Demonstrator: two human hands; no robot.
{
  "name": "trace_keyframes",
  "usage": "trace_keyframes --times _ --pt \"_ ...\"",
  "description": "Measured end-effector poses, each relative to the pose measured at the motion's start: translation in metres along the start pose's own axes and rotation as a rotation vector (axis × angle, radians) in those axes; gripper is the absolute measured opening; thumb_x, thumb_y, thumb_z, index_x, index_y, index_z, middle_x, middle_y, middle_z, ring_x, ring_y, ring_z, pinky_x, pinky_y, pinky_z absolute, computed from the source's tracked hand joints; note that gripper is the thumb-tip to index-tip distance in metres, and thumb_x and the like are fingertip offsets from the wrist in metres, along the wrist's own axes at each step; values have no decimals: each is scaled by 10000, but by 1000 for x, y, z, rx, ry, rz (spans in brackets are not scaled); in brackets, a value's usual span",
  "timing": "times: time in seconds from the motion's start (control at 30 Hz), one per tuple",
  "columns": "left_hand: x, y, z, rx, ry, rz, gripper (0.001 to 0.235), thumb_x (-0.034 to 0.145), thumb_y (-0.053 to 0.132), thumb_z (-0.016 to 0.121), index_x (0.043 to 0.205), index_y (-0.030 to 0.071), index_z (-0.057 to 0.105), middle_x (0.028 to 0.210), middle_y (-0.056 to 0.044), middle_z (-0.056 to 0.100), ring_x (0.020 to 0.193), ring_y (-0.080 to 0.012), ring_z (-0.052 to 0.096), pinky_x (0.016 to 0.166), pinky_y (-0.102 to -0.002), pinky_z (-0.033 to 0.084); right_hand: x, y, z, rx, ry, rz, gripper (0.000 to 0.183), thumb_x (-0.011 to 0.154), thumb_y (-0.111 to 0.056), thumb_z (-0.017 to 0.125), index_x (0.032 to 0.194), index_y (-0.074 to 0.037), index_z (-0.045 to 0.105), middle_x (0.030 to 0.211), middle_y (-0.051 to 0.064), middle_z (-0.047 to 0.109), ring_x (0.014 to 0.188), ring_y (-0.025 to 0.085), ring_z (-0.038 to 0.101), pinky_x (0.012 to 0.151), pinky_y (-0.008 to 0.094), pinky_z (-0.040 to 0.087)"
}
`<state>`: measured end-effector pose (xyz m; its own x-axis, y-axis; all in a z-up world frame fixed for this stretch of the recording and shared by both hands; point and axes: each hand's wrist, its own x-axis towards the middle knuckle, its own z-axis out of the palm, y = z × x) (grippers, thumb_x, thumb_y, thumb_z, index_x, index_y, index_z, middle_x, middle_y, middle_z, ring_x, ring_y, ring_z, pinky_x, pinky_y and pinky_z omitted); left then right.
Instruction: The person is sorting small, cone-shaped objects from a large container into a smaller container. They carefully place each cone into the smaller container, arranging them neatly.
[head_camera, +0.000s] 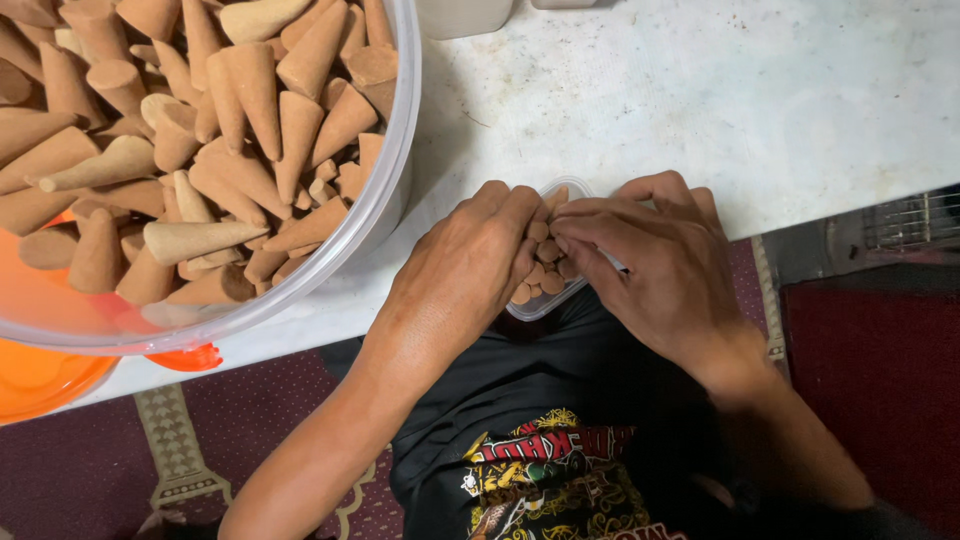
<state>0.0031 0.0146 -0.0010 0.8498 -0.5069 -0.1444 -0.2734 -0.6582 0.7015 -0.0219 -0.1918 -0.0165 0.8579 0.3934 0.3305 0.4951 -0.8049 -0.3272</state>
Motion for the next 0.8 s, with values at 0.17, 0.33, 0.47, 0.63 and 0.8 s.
trace_keyframes --times 0.17,0.33,0.47,0.63,0.8 --pt "-4 3 -6 -48 38 17 246 901 -16 451 1120 97 454 955 -132 580 698 -332 514 555 -459 403 2 -3 -2 28 -59 18 146 1020 -165 695 1154 -189 747 1107 -53 782 988 280 604 792 448 379" --pt "-6 5 -7 -87 66 15 226 925 10 445 1126 113 435 920 -119 588 703 -345 502 568 -456 392 8 -4 -10 68 -138 -82 320 995 -43 644 1294 -148 686 1184 -64 758 985 281 579 757 427 348" --pt "-7 2 -4 -112 103 23 308 893 -34 437 1170 100 459 881 -96 589 666 -289 496 544 -431 386 13 -7 -13 -4 -141 -71 254 1012 -163 678 1262 -206 702 1099 -91 757 905 267 570 717 432 385" --pt "-9 1 -3 -102 126 43 299 917 -38 431 1184 98 431 903 -106 592 690 -294 483 542 -436 380 14 -8 -12 -42 -35 -103 176 977 -157 809 1152 -169 789 1228 -30 734 914 320 535 618 419 473" --pt "-10 -1 -1 -103 139 52 299 984 16 463 1266 113 438 1028 -130 639 824 -329 591 600 -440 440 19 -1 -18 51 -183 -170 272 965 -108 740 1232 -151 762 1275 -16 734 883 295 541 692 423 464"
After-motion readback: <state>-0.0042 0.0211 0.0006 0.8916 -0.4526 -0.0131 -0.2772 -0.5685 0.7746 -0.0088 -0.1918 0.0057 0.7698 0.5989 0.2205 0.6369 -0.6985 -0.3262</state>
